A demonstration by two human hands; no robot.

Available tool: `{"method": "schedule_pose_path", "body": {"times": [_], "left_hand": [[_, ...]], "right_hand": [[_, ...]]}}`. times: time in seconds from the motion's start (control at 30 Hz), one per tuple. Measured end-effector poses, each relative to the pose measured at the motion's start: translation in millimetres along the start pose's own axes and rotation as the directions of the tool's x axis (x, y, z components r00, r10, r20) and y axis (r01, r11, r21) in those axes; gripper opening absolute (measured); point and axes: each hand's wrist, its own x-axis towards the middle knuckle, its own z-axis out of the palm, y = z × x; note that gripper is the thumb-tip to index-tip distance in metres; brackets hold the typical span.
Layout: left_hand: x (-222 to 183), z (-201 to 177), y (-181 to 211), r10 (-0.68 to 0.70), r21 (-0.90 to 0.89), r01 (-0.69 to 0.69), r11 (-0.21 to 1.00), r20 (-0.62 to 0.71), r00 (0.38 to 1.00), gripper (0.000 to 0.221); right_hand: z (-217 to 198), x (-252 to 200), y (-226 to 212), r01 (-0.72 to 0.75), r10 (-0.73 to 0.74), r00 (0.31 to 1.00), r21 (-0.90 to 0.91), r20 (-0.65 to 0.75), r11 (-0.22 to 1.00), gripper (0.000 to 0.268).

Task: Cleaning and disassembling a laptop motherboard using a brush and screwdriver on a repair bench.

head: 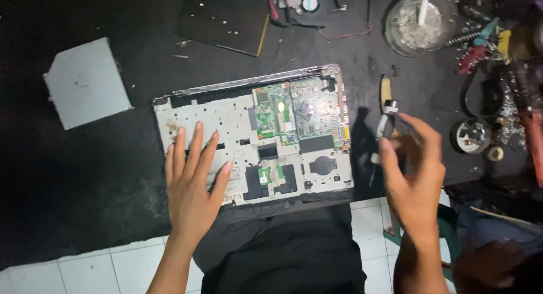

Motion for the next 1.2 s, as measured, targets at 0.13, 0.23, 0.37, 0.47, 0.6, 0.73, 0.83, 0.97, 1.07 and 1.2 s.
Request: {"method": "schedule_pose_path", "body": {"times": [0.13, 0.23, 0.37, 0.47, 0.6, 0.73, 0.83, 0.97, 1.07, 1.2], "left_hand": [[0, 0, 1, -0.054, -0.049, 0.054, 0.997, 0.010, 0.998, 0.055], [0, 1, 1, -0.060, -0.059, 0.061, 0.996, 0.008, 0.998, 0.055], [0, 4, -1, -0.076, -0.026, 0.076, 0.997, 0.000, 0.997, 0.057], [-1, 5, -2, -0.053, -0.037, 0.052, 0.998, -0.025, 0.998, 0.055], [-2, 3, 0, -0.048, -0.059, 0.045, 0.997, -0.046, 0.998, 0.054], [0, -1, 3, -0.028, -0.079, 0.023, 0.997, -0.062, 0.998, 0.053], [0, -4, 4, -0.016, -0.085, 0.009, 0.996, -0.079, 0.997, 0.053], [-1, -3, 3, -0.002, -0.085, -0.006, 0.996, -0.094, 0.996, 0.052], [3, -10, 11, -0.089, -0.256, 0.069, 0.964, -0.068, 0.994, 0.046], [3, -10, 11, -0.095, -0.267, 0.074, 0.961, -0.070, 0.993, 0.046]], "right_hand": [[-6, -16, -1, -0.178, 0.251, 0.968, 0.702, -0.001, 0.690, 0.059], [-6, -28, 26, -0.240, 0.252, 0.961, 0.792, 0.112, 0.562, 0.079], [3, -37, 36, -0.233, 0.188, 0.966, 0.910, 0.177, 0.343, 0.091], [3, -37, 35, -0.218, 0.127, 0.975, 0.906, 0.184, 0.362, 0.092], [3, -29, 21, -0.257, 0.179, 0.965, 0.841, 0.193, 0.476, 0.084], [5, -17, 11, -0.108, 0.090, 0.994, 0.499, 0.059, 0.860, 0.080], [7, -15, 17, -0.039, 0.035, 0.999, 0.297, 0.019, 0.954, 0.080], [13, -15, 22, 0.086, -0.082, 0.994, 0.069, -0.068, 0.994, 0.075], [16, -6, 14, 0.121, -0.124, 0.985, -0.037, -0.123, 0.992, 0.069], [16, -4, 6, 0.144, -0.154, 0.987, -0.174, -0.047, 0.974, 0.061]]}}
